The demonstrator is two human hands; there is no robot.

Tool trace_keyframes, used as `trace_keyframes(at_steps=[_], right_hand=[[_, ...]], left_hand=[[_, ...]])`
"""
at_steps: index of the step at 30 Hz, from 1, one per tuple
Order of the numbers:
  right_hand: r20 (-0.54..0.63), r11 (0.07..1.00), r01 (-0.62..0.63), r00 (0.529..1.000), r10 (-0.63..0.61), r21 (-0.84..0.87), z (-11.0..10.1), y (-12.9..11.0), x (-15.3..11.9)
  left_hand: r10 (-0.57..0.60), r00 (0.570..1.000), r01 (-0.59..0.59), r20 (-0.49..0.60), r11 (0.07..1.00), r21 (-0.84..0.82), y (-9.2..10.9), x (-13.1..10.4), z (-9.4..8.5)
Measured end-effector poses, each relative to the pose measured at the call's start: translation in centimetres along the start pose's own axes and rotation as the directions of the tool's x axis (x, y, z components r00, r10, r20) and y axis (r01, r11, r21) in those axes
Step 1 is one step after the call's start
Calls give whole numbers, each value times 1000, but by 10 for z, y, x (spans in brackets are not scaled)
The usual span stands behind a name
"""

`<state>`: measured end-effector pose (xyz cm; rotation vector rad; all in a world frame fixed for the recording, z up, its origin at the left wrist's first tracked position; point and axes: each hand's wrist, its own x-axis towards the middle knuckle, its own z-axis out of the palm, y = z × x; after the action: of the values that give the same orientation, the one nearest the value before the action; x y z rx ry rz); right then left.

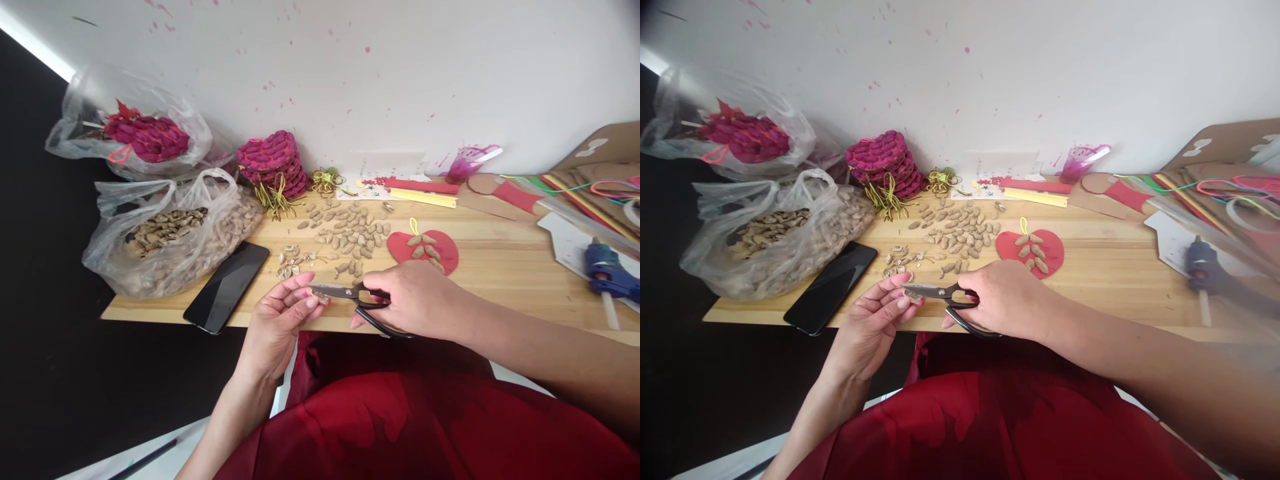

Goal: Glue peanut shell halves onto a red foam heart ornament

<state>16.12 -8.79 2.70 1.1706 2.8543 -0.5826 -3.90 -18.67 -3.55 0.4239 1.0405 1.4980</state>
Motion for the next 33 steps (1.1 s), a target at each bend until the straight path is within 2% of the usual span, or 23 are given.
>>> trace_keyframes(at_steps=[3, 6, 11, 15, 18, 21, 24, 28, 30, 33], right_hand=[[-6, 996, -47, 999, 48, 80, -1, 0, 3], [43, 934, -132, 991, 124, 332, 0, 5, 5], [216, 694, -249, 967, 137, 675, 7, 7, 5], [312, 488, -338, 940, 138, 805, 14, -4, 6], [299, 375, -326, 945, 130, 868, 17, -12, 10], [242, 311, -263, 965, 103, 913, 21, -15, 14], [223, 313, -242, 970, 95, 918, 21, -15, 15], [231, 409, -263, 965, 126, 874, 16, -11, 14], [193, 502, -230, 973, 125, 834, 12, -8, 13], [46, 700, -87, 996, 76, 708, 9, -5, 12]], left_hand=[[9, 1000, -9, -5, 1000, 18, -1, 0, -1], [53, 998, -52, -17, 998, 30, -3, 0, -1], [180, 982, -176, -62, 982, 71, -6, -1, 3], [318, 946, -301, -68, 935, 187, -13, -4, 6], [397, 916, -362, -65, 884, 296, -17, -7, 8], [443, 896, -397, -45, 840, 370, -16, -11, 15], [481, 876, -433, -36, 816, 383, -15, -15, 21], [459, 888, -438, 23, 829, 347, -20, -16, 23], [388, 921, -383, 42, 877, 290, -23, -15, 20], [203, 978, -207, 38, 964, 166, -24, -11, 18]])
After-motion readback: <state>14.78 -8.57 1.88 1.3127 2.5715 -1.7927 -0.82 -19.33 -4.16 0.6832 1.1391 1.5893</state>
